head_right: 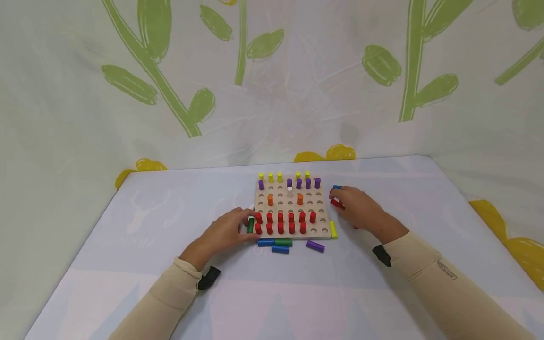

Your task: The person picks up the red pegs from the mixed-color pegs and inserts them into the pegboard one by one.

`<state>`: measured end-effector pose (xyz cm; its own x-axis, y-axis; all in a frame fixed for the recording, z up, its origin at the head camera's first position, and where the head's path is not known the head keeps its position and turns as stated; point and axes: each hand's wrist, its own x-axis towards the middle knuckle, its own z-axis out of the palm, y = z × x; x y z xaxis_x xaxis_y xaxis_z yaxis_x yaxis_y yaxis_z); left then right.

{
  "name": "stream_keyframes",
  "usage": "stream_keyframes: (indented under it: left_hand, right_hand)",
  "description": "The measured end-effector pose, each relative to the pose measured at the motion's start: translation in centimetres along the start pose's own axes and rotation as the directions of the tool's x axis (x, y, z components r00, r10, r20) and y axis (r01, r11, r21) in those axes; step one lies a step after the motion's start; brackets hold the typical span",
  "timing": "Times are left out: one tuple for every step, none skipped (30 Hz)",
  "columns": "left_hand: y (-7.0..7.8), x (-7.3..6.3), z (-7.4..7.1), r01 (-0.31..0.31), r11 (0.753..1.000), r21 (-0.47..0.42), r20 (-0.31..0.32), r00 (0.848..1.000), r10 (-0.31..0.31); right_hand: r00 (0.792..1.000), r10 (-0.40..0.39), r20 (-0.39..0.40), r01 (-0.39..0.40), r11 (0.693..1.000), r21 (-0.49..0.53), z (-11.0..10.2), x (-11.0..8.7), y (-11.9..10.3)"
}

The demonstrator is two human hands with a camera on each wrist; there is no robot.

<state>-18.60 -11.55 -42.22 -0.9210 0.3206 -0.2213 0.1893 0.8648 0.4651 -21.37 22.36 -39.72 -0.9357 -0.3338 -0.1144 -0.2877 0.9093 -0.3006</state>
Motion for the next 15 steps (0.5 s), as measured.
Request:
stream_keyframes:
  left_hand:
    - [0.0, 0.0, 0.0, 0.003, 1.0, -0.001, -0.002, 1.0, -0.003]
    - [0.0, 0.0, 0.0, 0.005, 1.0, -0.001, -0.005, 1.0, -0.005]
    - [0.0, 0.0, 0.0, 0.006, 1.0, -0.003, -0.008, 1.0, -0.006]
    - [0.0, 0.0, 0.1, 0.007, 1.0, -0.006, -0.007, 1.0, -0.007]
    - [0.0, -0.1, 0.1, 0.009, 1.0, -0.007, -0.005, 1.0, -0.009]
    - [0.0, -0.1, 0.1, 0.009, 1.0, -0.007, -0.003, 1.0, -0.009]
    - [0.0, 0.0, 0.1, 0.009, 1.0, -0.007, -0.001, 1.0, -0.009]
    - [0.0, 0.0, 0.1, 0.009, 1.0, -0.006, 0.001, 1.0, -0.009]
    - [0.0, 0.0, 0.1, 0.009, 1.0, -0.005, 0.001, 1.0, -0.009]
    - [0.0, 0.0, 0.1, 0.008, 1.0, -0.004, 0.002, 1.0, -0.008]
    - [0.0, 0.0, 0.1, 0.007, 1.0, -0.001, 0.0, 1.0, -0.007]
    - [0.0, 0.0, 0.1, 0.005, 1.0, -0.001, -0.004, 1.0, -0.005]
    - [0.0, 0.0, 0.1, 0.003, 1.0, -0.003, -0.006, 1.0, -0.003]
    - [0.1, 0.0, 0.0, 0.001, 1.0, -0.005, -0.007, 1.0, -0.001]
    - [0.1, 0.0, 0.0, 0.0, 1.0, -0.008, -0.006, 1.0, 0.0]
  right_hand:
    - [1.0, -0.004, -0.011, 0.004, 1.0, 0.021, 0.0, -0.3, -0.2]
    - [1.0, -0.006, -0.021, 0.007, 0.999, 0.043, 0.0, -0.6, -0.3]
    - [0.999, -0.009, -0.031, 0.011, 0.998, 0.068, 0.1, -0.9, -0.5]
    - [0.999, -0.014, -0.042, 0.018, 0.996, 0.089, 0.2, -1.2, -0.7]
    - [0.998, -0.02, -0.053, 0.025, 0.994, 0.107, 0.3, -1.5, -0.8]
    - [0.997, -0.028, -0.07, 0.036, 0.993, 0.116, 0.4, -1.8, -1.0]
    - [0.996, -0.031, -0.08, 0.041, 0.99, 0.132, 0.6, -2.0, -1.2]
    - [0.995, -0.032, -0.091, 0.045, 0.988, 0.147, 0.7, -2.3, -1.4]
    - [0.994, -0.034, -0.102, 0.051, 0.986, 0.162, 0.8, -2.5, -1.6]
    - [0.993, -0.036, -0.112, 0.055, 0.983, 0.174, 0.9, -2.6, -1.8]
    - [0.992, -0.038, -0.122, 0.061, 0.981, 0.187, 1.0, -2.8, -2.0]
    - [0.991, -0.039, -0.131, 0.065, 0.977, 0.204, 1.0, -2.9, -2.2]
    - [0.99, -0.041, -0.139, 0.07, 0.974, 0.217, 1.1, -3.0, -2.4]
    - [0.988, -0.044, -0.146, 0.076, 0.971, 0.225, 1.1, -3.1, -2.6]
    - [0.988, -0.048, -0.15, 0.083, 0.968, 0.238, 1.1, -3.1, -2.9]
